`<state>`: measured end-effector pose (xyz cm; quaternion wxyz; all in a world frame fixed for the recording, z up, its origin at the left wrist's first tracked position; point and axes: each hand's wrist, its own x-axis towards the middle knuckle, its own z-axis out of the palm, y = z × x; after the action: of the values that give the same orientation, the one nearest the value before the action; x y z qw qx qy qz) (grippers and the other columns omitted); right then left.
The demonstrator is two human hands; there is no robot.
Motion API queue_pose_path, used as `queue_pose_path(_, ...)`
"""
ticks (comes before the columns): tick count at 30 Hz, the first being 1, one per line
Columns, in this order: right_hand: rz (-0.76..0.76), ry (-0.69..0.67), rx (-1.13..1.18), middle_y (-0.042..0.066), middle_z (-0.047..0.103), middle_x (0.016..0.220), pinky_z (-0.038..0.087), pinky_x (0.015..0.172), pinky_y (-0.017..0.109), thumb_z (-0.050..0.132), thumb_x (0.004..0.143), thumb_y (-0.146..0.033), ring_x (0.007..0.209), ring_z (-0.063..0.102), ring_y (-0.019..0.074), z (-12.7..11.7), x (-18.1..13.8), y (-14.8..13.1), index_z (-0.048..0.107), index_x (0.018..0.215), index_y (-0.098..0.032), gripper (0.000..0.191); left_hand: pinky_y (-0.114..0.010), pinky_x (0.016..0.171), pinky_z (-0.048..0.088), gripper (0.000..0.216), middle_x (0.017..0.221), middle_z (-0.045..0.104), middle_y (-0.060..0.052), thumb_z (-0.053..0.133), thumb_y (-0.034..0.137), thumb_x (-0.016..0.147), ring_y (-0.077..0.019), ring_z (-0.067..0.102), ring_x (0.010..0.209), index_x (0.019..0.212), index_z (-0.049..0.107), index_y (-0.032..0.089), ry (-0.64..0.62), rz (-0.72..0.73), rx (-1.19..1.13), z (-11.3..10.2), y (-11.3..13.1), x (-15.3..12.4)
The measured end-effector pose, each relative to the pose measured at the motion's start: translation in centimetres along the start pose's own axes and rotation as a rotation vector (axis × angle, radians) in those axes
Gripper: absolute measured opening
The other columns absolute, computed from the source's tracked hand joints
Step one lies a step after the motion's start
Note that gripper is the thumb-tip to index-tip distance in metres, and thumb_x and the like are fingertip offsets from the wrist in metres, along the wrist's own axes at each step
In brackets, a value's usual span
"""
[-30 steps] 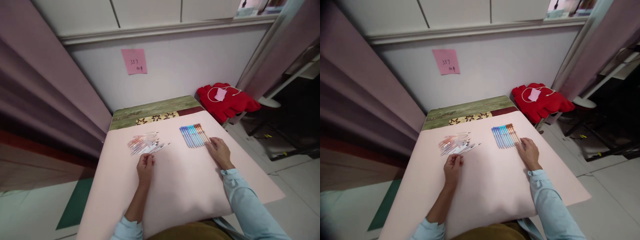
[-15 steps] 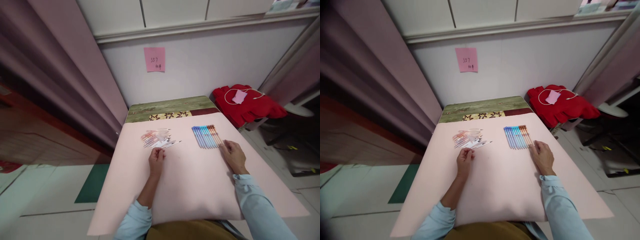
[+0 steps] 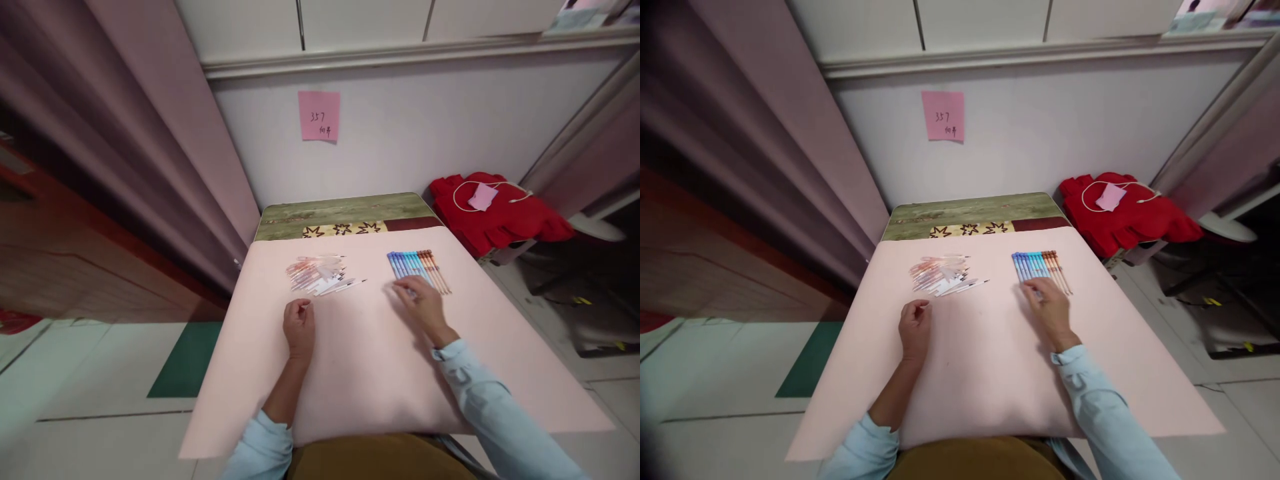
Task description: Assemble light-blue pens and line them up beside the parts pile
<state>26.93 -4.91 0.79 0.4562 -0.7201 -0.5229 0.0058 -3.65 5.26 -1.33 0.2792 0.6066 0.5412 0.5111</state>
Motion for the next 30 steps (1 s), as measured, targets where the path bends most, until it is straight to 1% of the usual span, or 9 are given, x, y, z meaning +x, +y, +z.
queue_pose_path(4, -0.064, -0.253, 0.007, 0.006, 0.068, 0.104, 0.048, 0.083, 0.033, 0.056, 0.089, -0.039, 0.092, 0.063, 0.0205, 5.1, 1.1, -3.8, 0.071, 0.097, -0.024, 0.023, -0.032, 0.075, 0.050, 0.006, 0.086, 0.062, -0.005, 0.061, 0.025, 0.079, -0.0185, 0.058, 0.077, 0.082, 0.065, 0.021, -0.018, 0.005, -0.015, 0.2, -0.3, 0.1)
queue_pose_path(7, -0.095, -0.277, -0.076, 0.007, 0.066, 0.109, 0.044, 0.091, 0.036, 0.056, 0.089, -0.036, 0.099, 0.060, 0.0222, 8.2, 1.1, -5.1, 0.070, 0.103, -0.024, 0.023, -0.033, 0.078, 0.050, 0.006, 0.087, 0.062, -0.005, 0.060, 0.025, 0.080, -0.0193, 0.059, 0.081, 0.082, 0.065, 0.021, -0.023, -0.002, -0.042, 0.0, -0.5, 0.0)
queue_pose_path(10, -0.128, -0.257, -0.147, 0.009, 0.064, 0.117, 0.038, 0.097, 0.041, 0.057, 0.088, -0.034, 0.108, 0.055, 0.0259, 10.0, 0.7, -5.4, 0.065, 0.117, -0.023, 0.032, -0.033, 0.079, 0.050, 0.006, 0.087, 0.062, -0.005, 0.060, 0.025, 0.080, -0.0192, 0.060, 0.082, 0.081, 0.064, 0.021, -0.033, -0.006, -0.051, -0.1, -0.6, 0.0)
queue_pose_path(14, -0.159, -0.258, -0.181, 0.012, 0.062, 0.121, 0.033, 0.100, 0.044, 0.056, 0.089, -0.033, 0.113, 0.051, 0.0279, 10.8, 0.2, -4.9, 0.061, 0.125, -0.022, 0.038, -0.033, 0.079, 0.050, 0.006, 0.086, 0.062, -0.004, 0.060, 0.026, 0.079, -0.0191, 0.060, 0.082, 0.080, 0.065, 0.021, -0.037, -0.004, -0.041, -0.1, -0.6, 0.0)
queue_pose_path(18, -0.135, -0.217, -0.138, 0.010, 0.063, 0.118, 0.032, 0.100, 0.043, 0.056, 0.090, -0.033, 0.112, 0.052, 0.0273, 10.6, 0.1, -4.5, 0.064, 0.115, -0.022, 0.029, -0.033, 0.078, 0.050, 0.007, 0.087, 0.063, -0.005, 0.060, 0.027, 0.079, -0.0192, 0.060, 0.082, 0.080, 0.065, 0.021, -0.040, 0.014, -0.005, 0.1, -0.7, -0.1)
queue_pose_path(22, -0.068, -0.190, -0.068, 0.009, 0.065, 0.112, 0.035, 0.097, 0.039, 0.056, 0.089, -0.033, 0.106, 0.054, 0.0250, 10.4, 0.1, -4.3, 0.063, 0.110, -0.020, 0.026, -0.033, 0.078, 0.050, 0.009, 0.087, 0.063, -0.004, 0.058, 0.027, 0.081, -0.0190, 0.060, 0.083, 0.082, 0.064, 0.020, -0.060, 0.036, 0.047, 0.0, -0.8, -0.1)
queue_pose_path(24, -0.057, -0.189, -0.073, 0.010, 0.064, 0.114, 0.035, 0.097, 0.039, 0.055, 0.090, -0.033, 0.107, 0.053, 0.0249, 10.5, 0.1, -4.1, 0.062, 0.114, -0.019, 0.029, -0.033, 0.078, 0.050, 0.010, 0.088, 0.062, -0.004, 0.057, 0.027, 0.082, -0.0190, 0.060, 0.084, 0.083, 0.064, 0.020, -0.069, 0.045, 0.079, 0.0, -0.9, -0.1)
queue_pose_path(27, -0.120, -0.227, -0.118, 0.010, 0.060, 0.124, 0.032, 0.100, 0.041, 0.054, 0.091, -0.034, 0.115, 0.049, 0.0259, 10.8, 0.2, -3.8, 0.057, 0.127, -0.022, 0.039, -0.033, 0.078, 0.050, 0.011, 0.089, 0.062, -0.005, 0.055, 0.026, 0.083, -0.0194, 0.060, 0.084, 0.086, 0.063, 0.020, -0.077, 0.062, 0.144, 0.1, -1.0, -0.3)
queue_pose_path(30, -0.209, -0.290, -0.153, 0.010, 0.058, 0.130, 0.027, 0.104, 0.044, 0.054, 0.092, -0.034, 0.121, 0.046, 0.0266, 11.1, 0.3, -3.7, 0.054, 0.133, -0.026, 0.042, -0.038, 0.087, 0.049, 0.019, 0.101, 0.063, -0.009, 0.055, 0.024, 0.084, -0.0228, 0.060, 0.095, 0.101, 0.061, 0.018, -0.104, 0.156, 0.303, 0.5, -0.7, -0.6)
